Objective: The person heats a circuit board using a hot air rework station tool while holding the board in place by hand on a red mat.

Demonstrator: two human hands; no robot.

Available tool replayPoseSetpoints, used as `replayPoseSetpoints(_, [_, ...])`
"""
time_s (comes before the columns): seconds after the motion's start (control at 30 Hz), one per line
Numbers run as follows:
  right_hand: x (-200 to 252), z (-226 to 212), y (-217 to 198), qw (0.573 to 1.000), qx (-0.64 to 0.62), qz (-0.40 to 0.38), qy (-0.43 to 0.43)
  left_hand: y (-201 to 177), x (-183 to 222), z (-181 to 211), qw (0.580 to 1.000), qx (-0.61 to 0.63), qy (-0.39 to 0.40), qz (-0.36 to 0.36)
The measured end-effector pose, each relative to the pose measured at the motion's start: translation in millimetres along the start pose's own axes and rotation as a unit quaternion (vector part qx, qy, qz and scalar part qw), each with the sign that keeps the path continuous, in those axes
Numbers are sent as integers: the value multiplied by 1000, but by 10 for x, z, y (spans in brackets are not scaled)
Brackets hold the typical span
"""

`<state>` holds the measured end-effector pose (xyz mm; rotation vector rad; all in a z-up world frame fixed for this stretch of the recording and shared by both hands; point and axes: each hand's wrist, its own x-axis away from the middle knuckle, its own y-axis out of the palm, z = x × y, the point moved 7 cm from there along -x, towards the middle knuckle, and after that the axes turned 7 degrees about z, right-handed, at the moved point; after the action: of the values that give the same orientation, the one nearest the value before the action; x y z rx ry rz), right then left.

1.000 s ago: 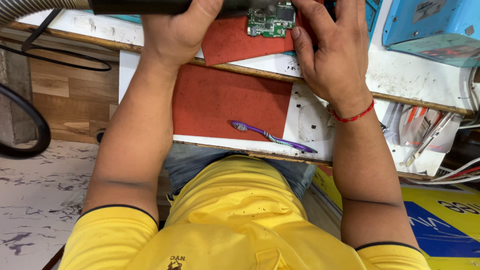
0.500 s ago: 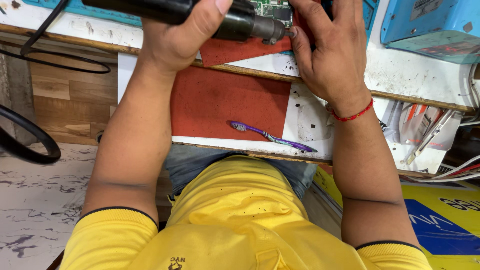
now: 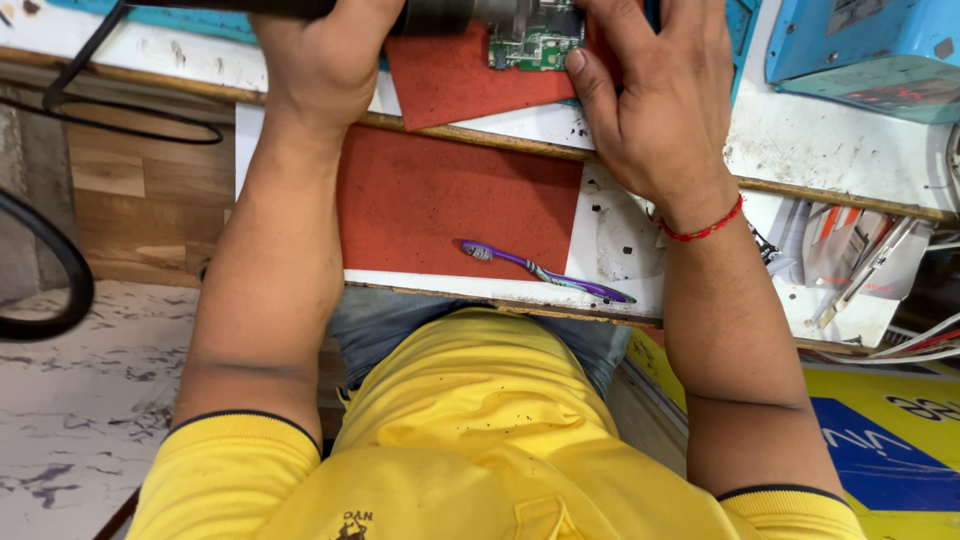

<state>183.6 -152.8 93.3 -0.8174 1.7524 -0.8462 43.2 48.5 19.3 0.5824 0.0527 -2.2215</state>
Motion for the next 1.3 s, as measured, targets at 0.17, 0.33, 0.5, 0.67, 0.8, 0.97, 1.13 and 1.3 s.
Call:
replayPoseSetpoints(0.17, [23,53,-12,999,-23,6,28,-19,3,-26,1000,-18,3,11])
replayPoseSetpoints(0.33, [63,87,-3,999,-13,13,38,18,10,19,1000,8,10,-13])
replayPoseSetpoints(0.5, [91,82,19,1000,-3,16,27,-23,-12,22,1000,-3,13,-14])
replayPoseSetpoints(0.67, [86,76,7,1000,-4,16,21,-6,4,57,1000,2,10,-20])
replayPoseSetpoints(0.8, [61,77,-29,1000,-14,25,10,80,-59,88,999,34,-8,-29])
replayPoseSetpoints(0.97, [90,84,3,1000,-5,15,22,113,-7,131,998,16,-48,-22])
replayPoseSetpoints(1.13, [104,70,-5,1000,-15,21,9,123,18,194,998,-32,-19,-46])
replayPoseSetpoints(1.3, [106,80,4,1000,-5,20,7,87,30,105,999,-26,-15,-36])
